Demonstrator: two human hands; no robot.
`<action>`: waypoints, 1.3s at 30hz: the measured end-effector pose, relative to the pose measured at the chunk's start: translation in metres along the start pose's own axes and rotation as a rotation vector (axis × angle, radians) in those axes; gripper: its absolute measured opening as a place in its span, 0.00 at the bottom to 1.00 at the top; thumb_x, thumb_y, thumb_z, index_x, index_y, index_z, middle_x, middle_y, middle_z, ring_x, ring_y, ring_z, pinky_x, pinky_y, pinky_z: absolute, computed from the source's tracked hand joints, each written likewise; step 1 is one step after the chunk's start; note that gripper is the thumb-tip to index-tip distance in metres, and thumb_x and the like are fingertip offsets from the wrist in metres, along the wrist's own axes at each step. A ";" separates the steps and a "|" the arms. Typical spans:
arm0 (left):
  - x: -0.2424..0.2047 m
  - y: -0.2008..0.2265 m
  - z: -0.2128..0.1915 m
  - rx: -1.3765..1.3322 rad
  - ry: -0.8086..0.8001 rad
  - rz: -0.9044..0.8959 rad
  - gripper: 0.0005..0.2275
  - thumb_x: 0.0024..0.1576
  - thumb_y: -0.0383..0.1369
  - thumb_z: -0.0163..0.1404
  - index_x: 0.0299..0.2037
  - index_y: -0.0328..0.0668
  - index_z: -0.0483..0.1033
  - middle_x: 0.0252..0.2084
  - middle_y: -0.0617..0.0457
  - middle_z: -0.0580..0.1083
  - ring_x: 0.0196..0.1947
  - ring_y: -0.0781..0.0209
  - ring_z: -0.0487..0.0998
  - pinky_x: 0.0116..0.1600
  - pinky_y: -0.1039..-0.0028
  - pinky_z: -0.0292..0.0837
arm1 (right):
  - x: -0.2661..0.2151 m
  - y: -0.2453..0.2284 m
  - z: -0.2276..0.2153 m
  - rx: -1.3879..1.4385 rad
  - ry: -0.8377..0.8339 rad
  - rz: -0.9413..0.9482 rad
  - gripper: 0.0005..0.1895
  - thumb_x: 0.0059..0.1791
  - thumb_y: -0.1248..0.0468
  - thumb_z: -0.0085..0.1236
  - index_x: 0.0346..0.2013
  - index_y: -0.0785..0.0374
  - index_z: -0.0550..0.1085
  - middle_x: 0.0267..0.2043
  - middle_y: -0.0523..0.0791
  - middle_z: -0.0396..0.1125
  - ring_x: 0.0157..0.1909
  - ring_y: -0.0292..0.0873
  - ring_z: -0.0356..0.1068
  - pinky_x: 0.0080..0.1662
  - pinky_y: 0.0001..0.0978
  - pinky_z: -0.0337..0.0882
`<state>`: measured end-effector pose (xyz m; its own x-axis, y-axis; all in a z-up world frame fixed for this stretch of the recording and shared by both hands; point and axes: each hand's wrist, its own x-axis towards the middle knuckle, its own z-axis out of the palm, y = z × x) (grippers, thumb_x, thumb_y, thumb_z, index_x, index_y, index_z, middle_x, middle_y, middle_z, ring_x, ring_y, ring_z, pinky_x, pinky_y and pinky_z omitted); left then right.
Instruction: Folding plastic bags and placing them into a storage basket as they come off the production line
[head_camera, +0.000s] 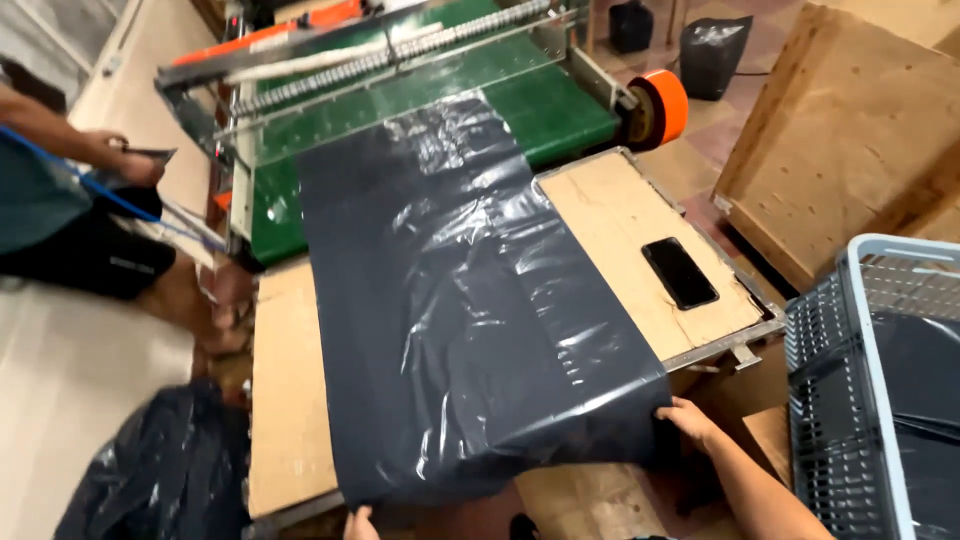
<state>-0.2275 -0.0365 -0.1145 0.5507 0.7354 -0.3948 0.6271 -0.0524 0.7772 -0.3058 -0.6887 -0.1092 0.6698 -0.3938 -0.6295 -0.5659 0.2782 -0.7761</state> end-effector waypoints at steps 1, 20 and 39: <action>0.000 0.008 0.019 -0.020 -0.007 -0.094 0.13 0.53 0.31 0.51 0.41 0.27 0.80 0.38 0.42 0.76 0.41 0.50 0.74 0.49 0.60 0.65 | -0.013 -0.005 -0.002 -0.016 -0.033 0.067 0.07 0.40 0.74 0.56 0.32 0.70 0.76 0.27 0.57 0.72 0.26 0.54 0.70 0.29 0.42 0.69; -0.074 0.044 -0.082 -0.025 -0.219 0.191 0.20 0.62 0.43 0.52 0.44 0.26 0.82 0.40 0.47 0.79 0.42 0.58 0.75 0.48 0.63 0.68 | -0.114 -0.090 -0.041 -0.264 -0.282 -0.072 0.09 0.46 0.67 0.62 0.35 0.74 0.79 0.30 0.53 0.76 0.28 0.49 0.74 0.32 0.38 0.72; -0.066 0.242 -0.101 -0.865 -0.382 0.529 0.07 0.63 0.33 0.51 0.35 0.43 0.67 0.37 0.53 0.72 0.37 0.64 0.73 0.48 0.74 0.73 | -0.081 -0.243 -0.096 -0.302 -0.385 -0.801 0.17 0.38 0.51 0.66 0.20 0.58 0.71 0.23 0.36 0.61 0.24 0.31 0.59 0.27 0.26 0.54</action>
<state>-0.1678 -0.0299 0.1494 0.8665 0.4924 0.0818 -0.2591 0.3037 0.9169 -0.2683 -0.8082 0.1336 0.9963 -0.0378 0.0774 0.0678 -0.2113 -0.9751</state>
